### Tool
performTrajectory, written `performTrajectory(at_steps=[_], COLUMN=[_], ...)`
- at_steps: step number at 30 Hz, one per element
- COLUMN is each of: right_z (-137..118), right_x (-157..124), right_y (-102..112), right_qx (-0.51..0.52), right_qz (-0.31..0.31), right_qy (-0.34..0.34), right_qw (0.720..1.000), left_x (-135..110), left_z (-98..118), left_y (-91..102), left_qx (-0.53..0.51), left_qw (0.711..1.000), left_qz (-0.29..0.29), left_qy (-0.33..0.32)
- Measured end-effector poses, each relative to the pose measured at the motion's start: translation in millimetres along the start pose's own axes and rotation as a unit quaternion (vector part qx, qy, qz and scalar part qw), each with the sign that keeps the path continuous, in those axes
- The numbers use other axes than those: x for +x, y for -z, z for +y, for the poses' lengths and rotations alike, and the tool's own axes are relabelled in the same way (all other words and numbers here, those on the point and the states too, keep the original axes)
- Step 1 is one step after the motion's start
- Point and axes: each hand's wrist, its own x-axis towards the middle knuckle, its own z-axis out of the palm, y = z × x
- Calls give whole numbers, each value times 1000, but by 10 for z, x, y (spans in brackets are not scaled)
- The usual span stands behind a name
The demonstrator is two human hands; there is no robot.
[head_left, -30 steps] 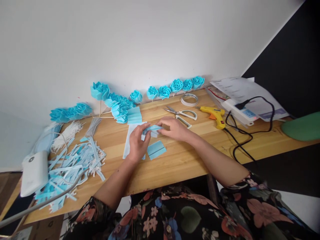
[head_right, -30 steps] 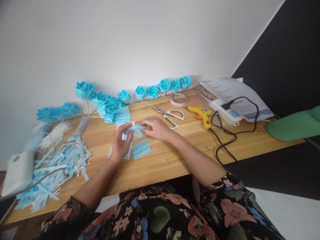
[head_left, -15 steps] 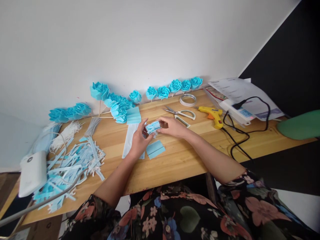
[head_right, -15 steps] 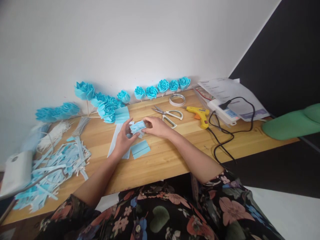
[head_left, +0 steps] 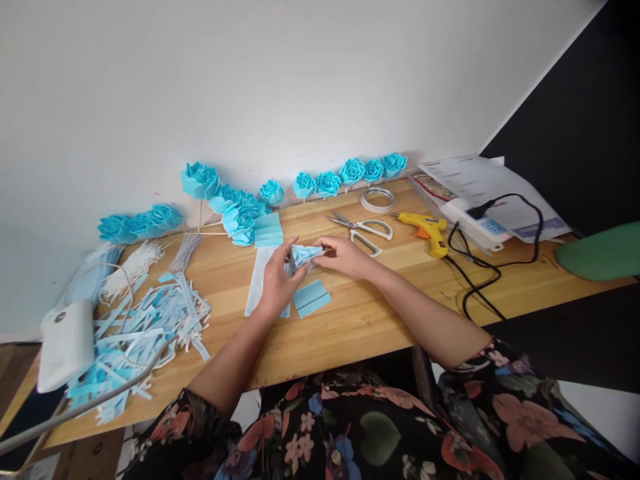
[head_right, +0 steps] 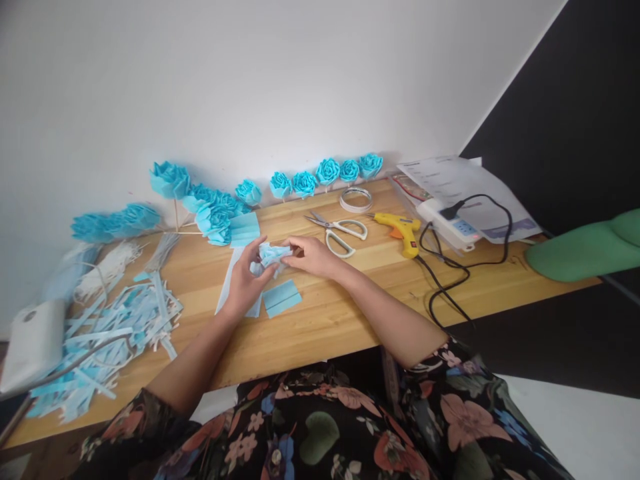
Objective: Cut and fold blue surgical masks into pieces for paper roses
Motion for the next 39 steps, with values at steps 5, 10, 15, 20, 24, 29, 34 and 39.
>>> performTrajectory(at_steps=[5, 10, 15, 20, 24, 29, 34, 39], right_z=[38, 22, 16, 26, 53, 52, -10, -4], right_x=[6, 3, 4, 7, 12, 14, 7, 6], right_y=[-1, -2, -4, 1, -4, -2, -8, -10], right_qx=[-8, -9, -18, -29, -28, -38, -90, -89], right_qz=[-18, -11, -15, -12, -12, -13, 15, 22], right_qy=[-12, -6, -10, -10, -7, -11, 1, 15], right_qw=[1000, 1000, 1000, 999, 1000, 999, 996, 996], left_x=[5, 19, 31, 16, 13, 18, -15, -6], left_z=[0, 0, -24, -46, -42, -45, -54, -90], left_y=[-7, 13, 17, -3, -7, 4, 17, 6], left_qx=[4, 5, 16, 0, 6, 30, 64, 58], left_qw=[999, 999, 998, 998, 998, 999, 997, 998], left_qz=[-28, -18, -21, -25, -20, 1, 20, 9], left_qy=[30, 38, 51, 60, 56, 42, -30, -32])
